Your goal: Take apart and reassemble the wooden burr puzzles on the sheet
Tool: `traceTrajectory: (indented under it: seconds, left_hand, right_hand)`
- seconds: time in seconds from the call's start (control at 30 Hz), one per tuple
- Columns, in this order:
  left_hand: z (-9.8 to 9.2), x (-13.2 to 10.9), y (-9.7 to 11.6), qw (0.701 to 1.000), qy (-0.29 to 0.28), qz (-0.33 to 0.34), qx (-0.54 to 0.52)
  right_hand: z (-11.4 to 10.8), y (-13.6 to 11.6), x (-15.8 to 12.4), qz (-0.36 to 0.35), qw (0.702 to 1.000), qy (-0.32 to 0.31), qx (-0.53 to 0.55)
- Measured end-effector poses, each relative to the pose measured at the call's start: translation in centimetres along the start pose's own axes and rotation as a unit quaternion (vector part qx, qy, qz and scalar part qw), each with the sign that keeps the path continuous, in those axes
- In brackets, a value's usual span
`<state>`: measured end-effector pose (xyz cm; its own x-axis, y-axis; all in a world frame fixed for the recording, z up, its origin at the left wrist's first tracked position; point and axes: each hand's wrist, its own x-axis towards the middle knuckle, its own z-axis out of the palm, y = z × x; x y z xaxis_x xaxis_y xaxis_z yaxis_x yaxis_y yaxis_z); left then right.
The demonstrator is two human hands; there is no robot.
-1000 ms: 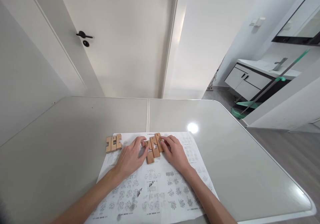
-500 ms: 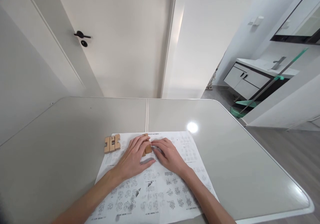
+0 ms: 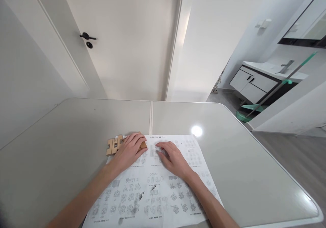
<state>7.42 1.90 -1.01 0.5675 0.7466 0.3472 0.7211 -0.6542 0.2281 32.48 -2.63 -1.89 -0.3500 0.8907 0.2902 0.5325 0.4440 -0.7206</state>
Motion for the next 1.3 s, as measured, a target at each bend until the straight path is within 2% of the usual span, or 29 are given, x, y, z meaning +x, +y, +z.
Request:
traceTrajectory:
  seconds: [0.17,0.27,0.33,0.47,0.53,0.6,0.7,0.83,1.3]
  left_hand:
    - [-0.5,0.1,0.1,1.000,-0.012,0.001,0.006]
    - [-1.7,0.1,-1.1,0.999,-0.002,-0.011,-0.033]
    - [-2.7,-0.2,-2.9,0.998,0.019,-0.033,-0.051]
    - [-4.2,-2.4,-7.8,0.989,0.092,-0.110,-0.041]
    - [-4.5,-3.6,-9.8,0.984,0.092,-0.148,-0.044]
    - [-4.7,-4.4,-10.6,0.981,0.072,-0.172,-0.060]
    - [-4.7,-4.7,-9.7,0.983,0.028,-0.165,-0.077]
    - [-4.5,-4.4,-7.7,0.994,-0.015,-0.096,-0.053]
    - [-4.9,-4.5,-7.4,0.997,0.001,-0.070,-0.019]
  right_hand:
    - [0.1,0.1,-0.1,0.005,1.000,-0.004,0.004]
    - [0.2,0.3,-0.1,0.005,1.000,-0.006,0.005]
    - [0.3,0.5,-0.2,0.008,1.000,-0.003,0.006]
    - [0.3,0.7,-0.2,0.015,1.000,0.002,0.001]
    - [0.3,0.7,-0.1,0.018,1.000,0.003,-0.001]
    - [0.3,0.7,-0.1,0.019,1.000,0.002,-0.001]
    - [0.3,0.7,-0.2,0.030,1.000,-0.002,0.004]
    - [0.4,0.8,-0.3,0.035,0.999,-0.002,0.010]
    - [0.5,0.8,-0.2,0.042,0.999,0.002,0.012]
